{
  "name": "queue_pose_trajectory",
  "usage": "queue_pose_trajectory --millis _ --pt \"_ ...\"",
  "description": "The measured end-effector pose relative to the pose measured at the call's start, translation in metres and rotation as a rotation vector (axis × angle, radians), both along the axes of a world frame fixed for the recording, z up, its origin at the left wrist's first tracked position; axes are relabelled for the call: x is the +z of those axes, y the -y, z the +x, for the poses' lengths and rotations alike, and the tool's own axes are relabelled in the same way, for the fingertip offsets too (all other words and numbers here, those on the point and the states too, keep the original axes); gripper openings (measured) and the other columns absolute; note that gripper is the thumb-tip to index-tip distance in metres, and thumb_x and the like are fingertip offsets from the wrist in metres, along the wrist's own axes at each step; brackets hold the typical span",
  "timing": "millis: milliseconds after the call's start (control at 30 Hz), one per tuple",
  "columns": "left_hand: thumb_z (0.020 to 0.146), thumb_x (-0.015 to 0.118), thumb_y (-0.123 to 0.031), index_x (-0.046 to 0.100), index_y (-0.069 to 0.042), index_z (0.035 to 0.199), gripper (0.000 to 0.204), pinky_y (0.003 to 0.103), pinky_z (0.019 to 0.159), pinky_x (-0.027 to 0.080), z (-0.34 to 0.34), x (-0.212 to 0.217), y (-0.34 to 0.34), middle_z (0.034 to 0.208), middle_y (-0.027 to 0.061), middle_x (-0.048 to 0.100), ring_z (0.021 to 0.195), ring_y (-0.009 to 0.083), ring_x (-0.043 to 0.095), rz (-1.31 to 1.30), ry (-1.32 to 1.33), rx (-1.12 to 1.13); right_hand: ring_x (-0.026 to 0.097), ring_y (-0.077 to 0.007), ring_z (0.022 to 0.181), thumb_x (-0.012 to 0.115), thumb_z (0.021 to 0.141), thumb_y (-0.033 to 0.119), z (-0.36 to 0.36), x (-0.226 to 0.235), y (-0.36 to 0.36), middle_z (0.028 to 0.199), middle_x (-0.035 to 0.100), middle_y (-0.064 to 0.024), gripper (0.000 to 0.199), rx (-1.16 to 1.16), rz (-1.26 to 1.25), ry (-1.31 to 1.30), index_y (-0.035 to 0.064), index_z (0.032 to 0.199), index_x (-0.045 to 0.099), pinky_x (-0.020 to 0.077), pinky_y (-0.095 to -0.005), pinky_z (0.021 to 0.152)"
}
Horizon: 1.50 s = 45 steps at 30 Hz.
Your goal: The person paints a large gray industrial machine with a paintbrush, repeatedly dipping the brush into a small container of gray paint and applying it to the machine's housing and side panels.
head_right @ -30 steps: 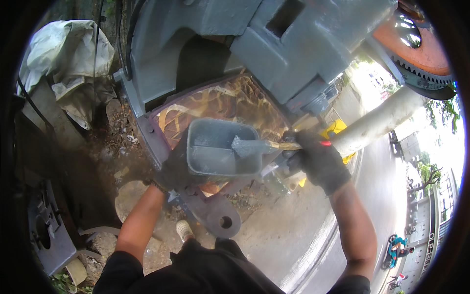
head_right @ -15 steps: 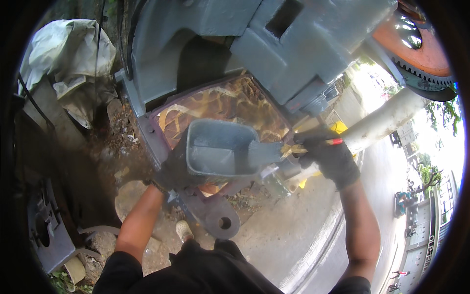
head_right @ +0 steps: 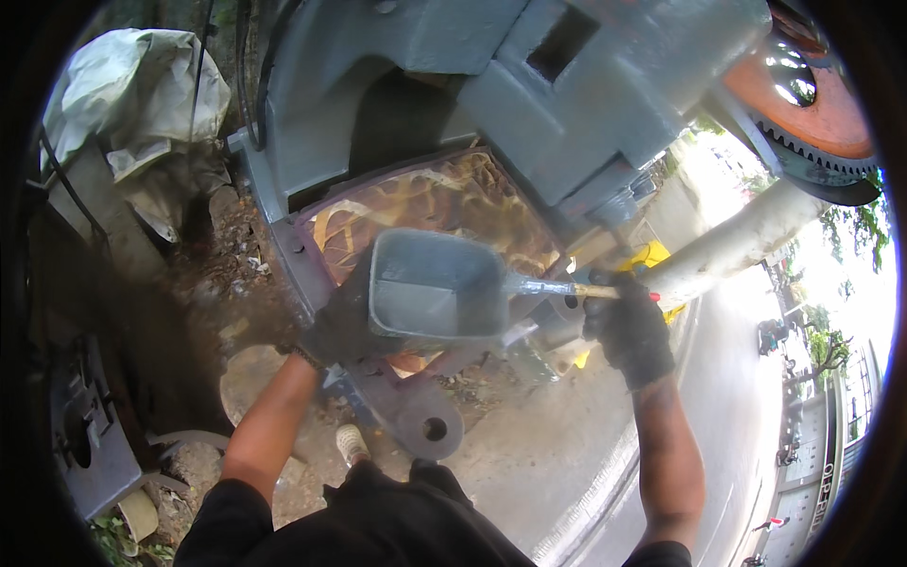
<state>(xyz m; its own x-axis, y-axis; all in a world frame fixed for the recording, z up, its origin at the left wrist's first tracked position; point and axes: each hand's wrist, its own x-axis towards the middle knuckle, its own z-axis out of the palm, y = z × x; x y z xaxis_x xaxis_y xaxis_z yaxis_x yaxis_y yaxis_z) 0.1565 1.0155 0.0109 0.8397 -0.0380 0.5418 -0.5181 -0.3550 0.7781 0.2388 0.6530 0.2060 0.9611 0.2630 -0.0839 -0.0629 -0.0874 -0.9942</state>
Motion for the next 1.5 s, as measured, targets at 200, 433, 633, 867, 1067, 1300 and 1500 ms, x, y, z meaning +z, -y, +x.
queue_pose_trajectory --millis 200,433,633,867,1067,1300,1500 --pt "0.071 0.097 -0.038 0.019 0.002 0.165 0.129 0.043 0.125 0.034 -0.015 0.007 -0.003 0.164 0.024 0.038 0.152 0.037 0.039 0.01 -0.135 0.05 0.063 -0.0138 0.077 0.052 0.108 0.026 0.005 -0.016 -0.007 0.084 0.062 -0.0022 0.017 0.059 0.289 -0.159 0.0121 0.112 0.061 0.053 -0.0296 0.06" --pt "0.087 0.084 -0.014 0.053 -0.005 0.149 0.069 0.041 0.115 0.046 -0.019 -0.004 -0.017 0.148 0.0174 0.055 0.139 0.031 0.055 -0.419 0.009 0.269 0.06 -0.0171 0.075 0.051 0.108 0.037 -0.012 -0.017 -0.024 0.078 0.058 -0.0024 0.024 -0.091 0.298 -0.134 0.0139 0.103 0.057 0.0471 -0.0328 0.057" --pt "0.091 0.079 -0.011 0.073 -0.006 0.12 0.03 0.042 0.107 0.05 -0.024 0.044 -0.019 0.135 0.0157 0.062 0.128 0.0317 0.061 -0.252 0.127 0.479 0.057 -0.0173 0.065 0.054 0.106 0.046 -0.023 -0.001 -0.044 0.073 0.056 -0.002 0.035 -0.272 0.36 -0.197 0.0119 0.1 0.058 0.0432 -0.0314 0.056" --pt "0.085 0.082 -0.011 0.077 -0.011 0.116 0.031 0.045 0.101 0.053 -0.027 0.093 -0.007 0.134 0.0171 0.063 0.123 0.0362 0.063 0.131 0.244 0.485 0.054 -0.0162 0.061 0.053 0.106 0.042 -0.028 -0.004 -0.036 0.07 0.052 -0.0014 0.033 -0.28 0.354 -0.183 0.011 0.097 0.058 0.045 -0.0312 0.057" --pt "0.084 0.082 -0.011 0.078 -0.01 0.115 0.031 0.044 0.101 0.053 -0.047 0.083 -0.016 0.137 0.017 0.061 0.123 0.0349 0.063 0.107 0.13 0.53 0.063 -0.0143 0.066 0.051 0.11 0.05 -0.039 -0.013 -0.012 0.08 0.067 -0.0039 0.049 -0.148 0.447 -0.142 0.0057 0.124 0.066 0.0493 -0.0302 0.058" --pt "0.08 0.089 -0.016 0.062 -0.003 0.139 0.066 0.04 0.106 0.051 -0.053 0.069 -0.013 0.14 0.0185 0.059 0.127 0.0298 0.062 -0.189 0.049 0.345 0.069 -0.0176 0.07 0.062 0.106 0.041 -0.063 0.007 -0.044 0.091 0.072 -0.0129 0.047 -0.028 -0.172 0.396 -0.0017 0.125 0.065 0.0571 -0.0338 0.062" --pt "0.06 0.103 -0.038 0.025 0.003 0.162 0.136 0.046 0.118 0.043 -0.024 0.056 0.01 0.153 0.0235 0.049 0.142 0.0364 0.05 0.095 0.004 0.2 0.076 -0.0297 0.086 0.078 0.093 0.02 -0.034 0.024 -0.139 0.104 0.077 -0.0183 0.024 0.612 -0.809 0.948 0.0016 0.109 0.076 0.0599 -0.0391 0.08"
